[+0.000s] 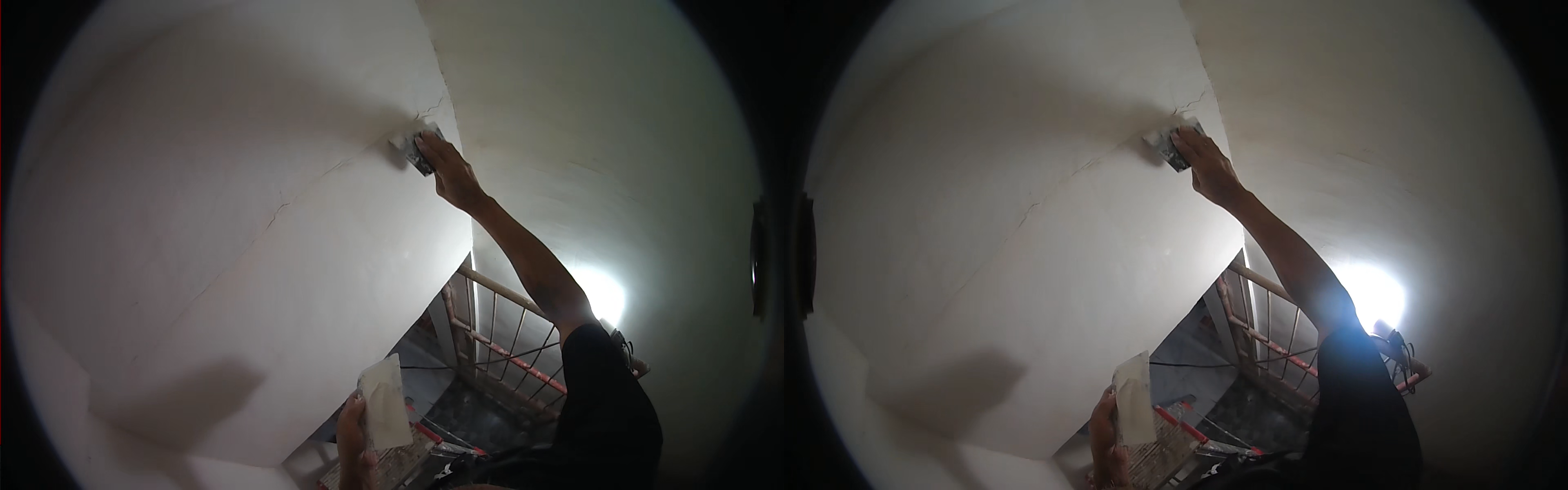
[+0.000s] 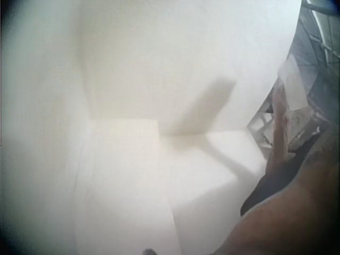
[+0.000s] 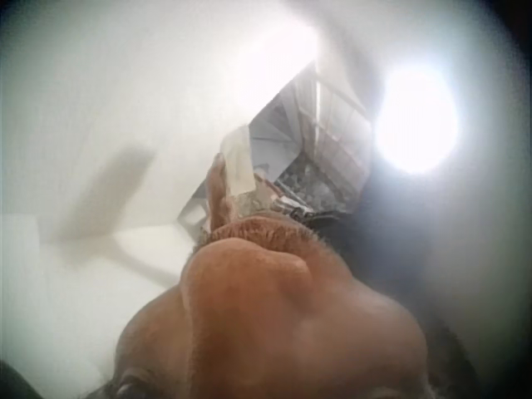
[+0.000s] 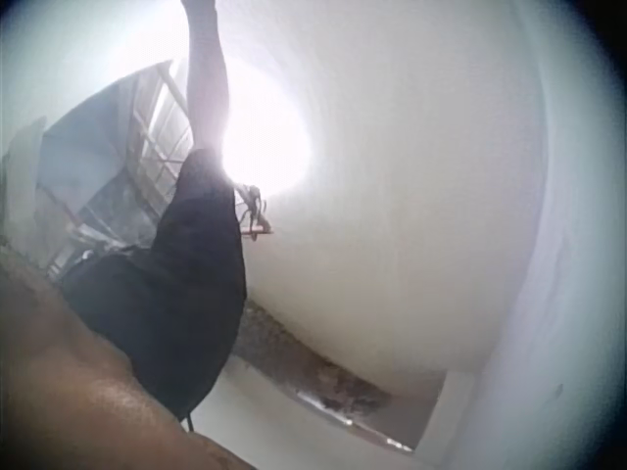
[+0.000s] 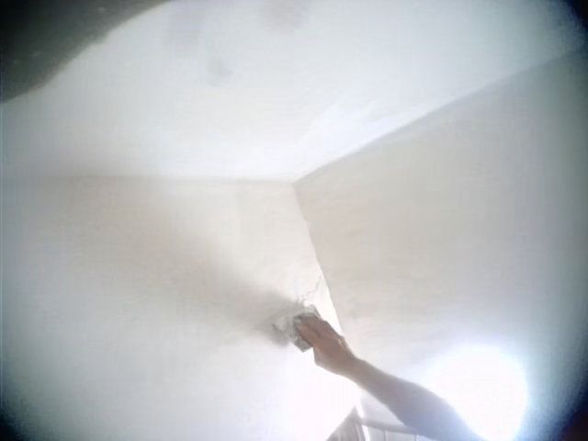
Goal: The person applies plaster to the wall and ceiling joint using putty knives, smooths it across the surface, and then climbs down a stepladder while holding the tools.
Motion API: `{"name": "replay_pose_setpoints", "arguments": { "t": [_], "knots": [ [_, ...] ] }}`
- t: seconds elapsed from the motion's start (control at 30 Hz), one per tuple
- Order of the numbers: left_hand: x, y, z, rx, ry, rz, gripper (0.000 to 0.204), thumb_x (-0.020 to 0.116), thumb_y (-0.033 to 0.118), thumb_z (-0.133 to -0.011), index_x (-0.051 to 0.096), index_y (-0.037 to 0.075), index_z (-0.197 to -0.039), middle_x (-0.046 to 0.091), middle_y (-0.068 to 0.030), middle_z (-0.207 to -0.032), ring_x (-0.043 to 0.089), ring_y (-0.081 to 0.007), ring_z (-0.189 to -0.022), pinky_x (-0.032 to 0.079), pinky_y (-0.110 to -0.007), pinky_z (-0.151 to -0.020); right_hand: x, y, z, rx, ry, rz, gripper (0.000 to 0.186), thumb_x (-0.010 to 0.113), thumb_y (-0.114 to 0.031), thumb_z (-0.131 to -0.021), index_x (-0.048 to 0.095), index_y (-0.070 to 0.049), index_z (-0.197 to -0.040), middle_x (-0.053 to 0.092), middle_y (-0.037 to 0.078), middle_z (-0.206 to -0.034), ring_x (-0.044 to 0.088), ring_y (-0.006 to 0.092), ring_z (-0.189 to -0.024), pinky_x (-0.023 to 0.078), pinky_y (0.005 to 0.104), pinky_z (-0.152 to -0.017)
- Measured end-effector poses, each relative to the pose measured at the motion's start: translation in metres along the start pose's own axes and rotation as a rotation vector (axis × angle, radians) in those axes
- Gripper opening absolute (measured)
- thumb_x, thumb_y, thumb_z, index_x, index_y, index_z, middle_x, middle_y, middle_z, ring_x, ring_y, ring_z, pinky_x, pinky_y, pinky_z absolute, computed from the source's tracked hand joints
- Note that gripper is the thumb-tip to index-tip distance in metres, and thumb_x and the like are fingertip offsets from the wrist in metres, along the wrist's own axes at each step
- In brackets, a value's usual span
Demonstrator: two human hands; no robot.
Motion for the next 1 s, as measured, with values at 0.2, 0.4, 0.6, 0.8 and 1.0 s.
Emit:
{"name": "replay_pose_setpoints", "arguments": {
  "t": [0.2, 0.4, 0.6, 0.8, 1.0],
  "knots": [
    [-0.006, 0.001, -0.011, 0.108, -0.032, -0.039, 0.038, 0.041, 0.022, -0.095, 0.053, 0.0, -0.123, 0.063, -0.0125, -0.103, 0.065, -0.0208, -0.091, 0.054, -0.033, -0.08, -0.055, -0.076, 0.114, 0.306, -0.07, -0.265, 0.05, 0.049, 0.01, -0.089, 0.05, -0.007, -0.136, 0.059, 0.019, -0.128, 0.061, 0.0315, -0.114, 0.049, 0.0385, -0.098],
    [-0.011, -0.01, -0.013, 0.082, -0.058, 0.085, 0.03, 0.04, 0.017, -0.095, 0.054, 0.002, -0.117, 0.06, -0.0109, -0.1, 0.064, -0.0208, -0.091, 0.055, -0.035, -0.08, -0.119, -0.182, 0.216, 1.131, -0.289, -0.375, 0.034, 0.05, -0.014, -0.095, 0.058, -0.001, -0.126, 0.067, 0.019, -0.089, 0.066, 0.0252, -0.08, 0.05, 0.0391, -0.071],
    [-0.017, -0.018, -0.017, 0.114, -0.093, 0.105, 0.036, 0.041, 0.017, -0.095, 0.048, 0.0, -0.126, 0.06, -0.0157, -0.11, 0.064, -0.0257, -0.099, 0.055, -0.04, -0.086, -0.154, -0.242, 0.269, 1.253, -0.313, -0.39, 0.026, 0.055, -0.017, -0.094, 0.061, 0.002, -0.11, 0.066, 0.013, -0.078, 0.06, 0.0152, -0.073, 0.048, 0.0348, -0.068],
    [-0.015, -0.013, -0.028, 0.111, -0.09, 0.061, 0.03, 0.04, 0.012, -0.094, 0.051, 0.0, -0.119, 0.059, -0.0143, -0.106, 0.065, -0.0242, -0.095, 0.055, -0.037, -0.083, -0.171, -0.26, 0.277, 1.311, -0.268, -0.399, 0.028, 0.055, -0.015, -0.094, 0.063, 0.0, -0.116, 0.067, 0.012, -0.079, 0.061, 0.014, -0.074, 0.049, 0.0338, -0.068],
    [-0.014, -0.012, -0.032, 0.079, -0.145, -0.054, 0.038, 0.037, 0.015, -0.095, 0.045, -0.001, -0.128, 0.057, -0.0176, -0.115, 0.063, -0.0281, -0.104, 0.055, -0.042, -0.088, -0.174, -0.271, 0.271, 1.397, -0.249, -0.383, 0.026, 0.056, -0.015, -0.093, 0.063, 0.0, -0.113, 0.061, 0.008, -0.073, 0.055, 0.0109, -0.069, 0.047, 0.0318, -0.064]
  ]
}}
Point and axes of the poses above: each hand's wrist, its own z-axis away from the middle knuckle, its own x-axis out of the palm, y = z × x, the point moved 2 cm from there along -z, towards the middle knuckle
